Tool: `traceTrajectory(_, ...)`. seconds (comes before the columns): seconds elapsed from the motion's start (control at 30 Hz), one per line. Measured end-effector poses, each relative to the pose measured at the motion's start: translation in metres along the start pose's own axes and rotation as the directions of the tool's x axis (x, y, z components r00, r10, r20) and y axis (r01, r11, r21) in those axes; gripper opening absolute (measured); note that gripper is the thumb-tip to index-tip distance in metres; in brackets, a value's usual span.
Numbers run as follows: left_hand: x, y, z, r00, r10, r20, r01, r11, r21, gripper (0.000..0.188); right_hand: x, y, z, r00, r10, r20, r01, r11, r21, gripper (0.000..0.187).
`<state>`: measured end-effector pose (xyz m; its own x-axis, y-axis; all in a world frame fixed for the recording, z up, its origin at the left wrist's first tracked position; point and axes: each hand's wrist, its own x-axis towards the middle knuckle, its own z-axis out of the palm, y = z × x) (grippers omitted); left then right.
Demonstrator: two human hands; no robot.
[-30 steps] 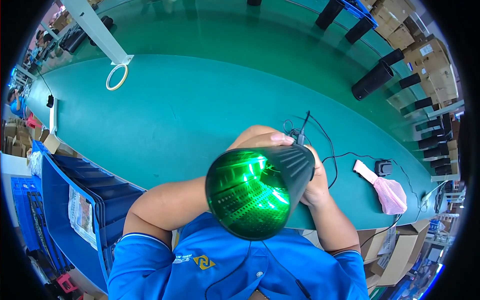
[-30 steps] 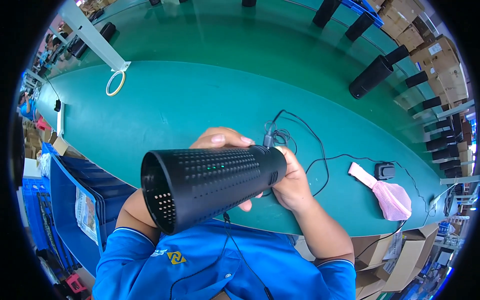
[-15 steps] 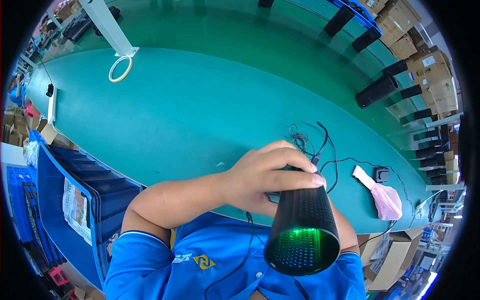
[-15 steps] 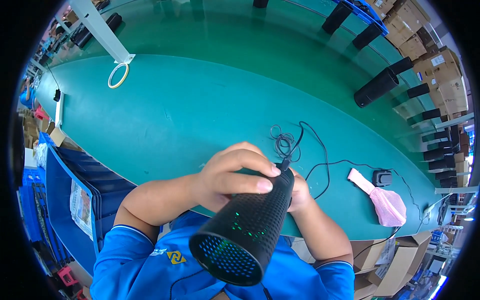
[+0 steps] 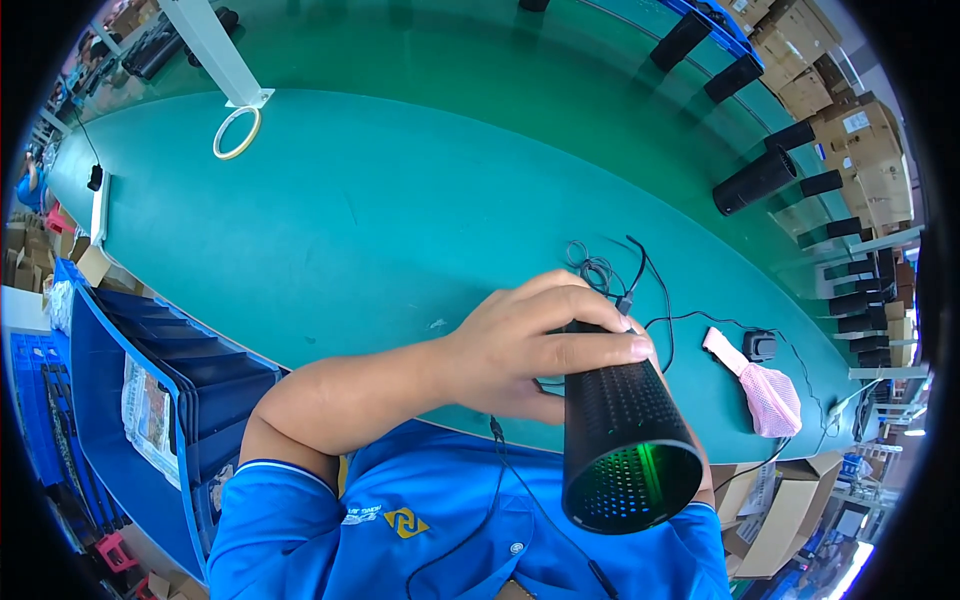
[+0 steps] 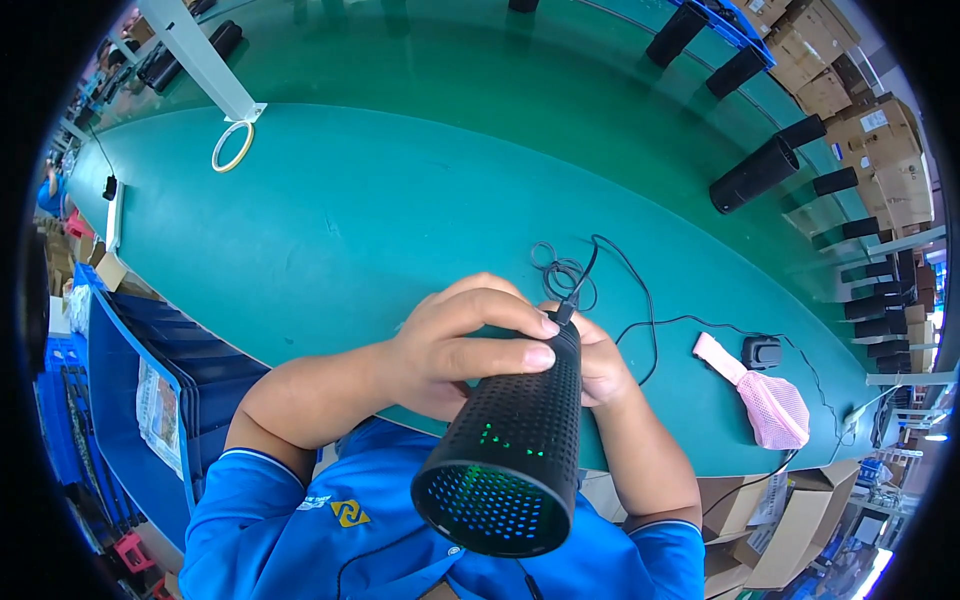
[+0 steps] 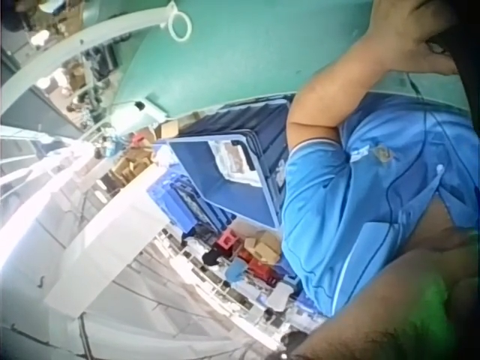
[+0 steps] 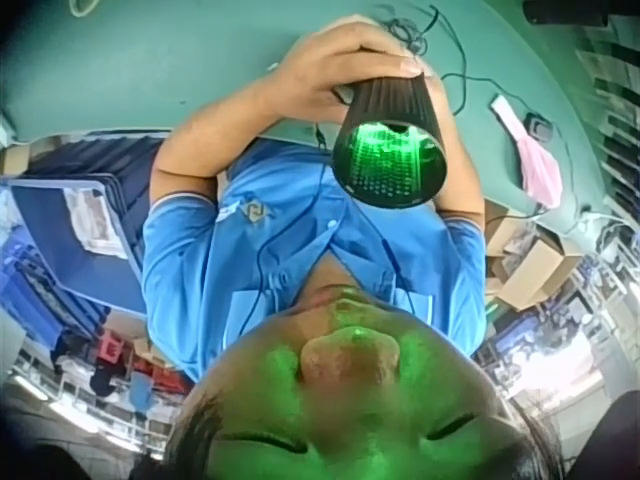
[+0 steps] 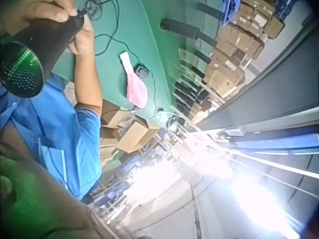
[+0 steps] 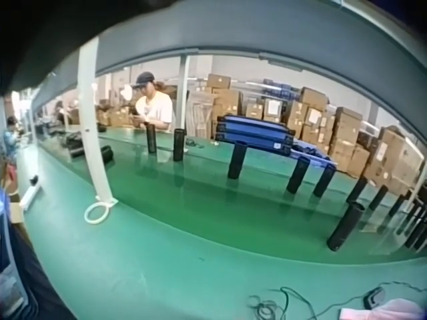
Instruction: Testing the LED functionality of cylindrical electronic devices by plugging them into a power cable and observing the light colors and sequences.
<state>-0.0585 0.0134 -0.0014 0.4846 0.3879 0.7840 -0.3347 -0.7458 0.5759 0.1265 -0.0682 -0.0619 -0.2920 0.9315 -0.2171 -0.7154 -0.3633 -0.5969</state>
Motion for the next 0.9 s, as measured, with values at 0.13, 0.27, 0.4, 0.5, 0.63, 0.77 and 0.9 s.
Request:
traceTrajectory(0.13, 0.001, 0.000, -0.001, 1.000, -0.011, -0.008, 0.011, 1.000, 0.001, 0.065, 0.000, -0.004, 0.008, 0.998, -0.056, -0.018, 0.056, 0.998, -0.030, 0.024)
traceTrajectory(0.27, -0.001, -0.001, -0.002, 1.000, 0.007, 0.002, -0.007, 0.999, 0.044, 0.065, 0.004, -0.009, 0.006, 0.999, -0.033, -0.035, 0.029, 0.996, -0.084, 0.026)
traceTrajectory(0.4, 0.001, 0.000, -0.002, 1.000, -0.004, -0.026, 0.004, 1.000, 0.013, 0.065, 0.004, -0.008, 0.000, 0.998, 0.039, -0.044, -0.045, 0.989, -0.139, 0.022)
traceTrajectory(0.5, 0.002, 0.000, -0.003, 1.000, -0.003, -0.026, 0.003, 1.000, 0.004, 0.066, 0.005, -0.006, -0.001, 0.998, 0.046, -0.036, -0.051, 0.989, -0.140, 0.020)
traceTrajectory(0.63, 0.002, -0.001, -0.002, 1.000, -0.001, -0.022, 0.001, 1.000, -0.006, 0.067, 0.006, -0.001, -0.005, 0.996, 0.069, -0.058, -0.077, 0.986, -0.145, 0.017)
traceTrajectory(0.77, 0.002, -0.003, -0.003, 1.000, 0.000, -0.009, 0.000, 1.000, 0.001, 0.065, -0.001, 0.000, 0.001, 0.982, 0.117, -0.148, -0.139, 0.978, -0.152, 0.015)
traceTrajectory(0.9, 0.004, -0.006, -0.007, 0.997, 0.021, 0.072, -0.018, 0.999, -0.037, 0.073, -0.020, -0.015, 0.035, 0.977, 0.175, -0.124, -0.178, 0.984, -0.016, 0.012)
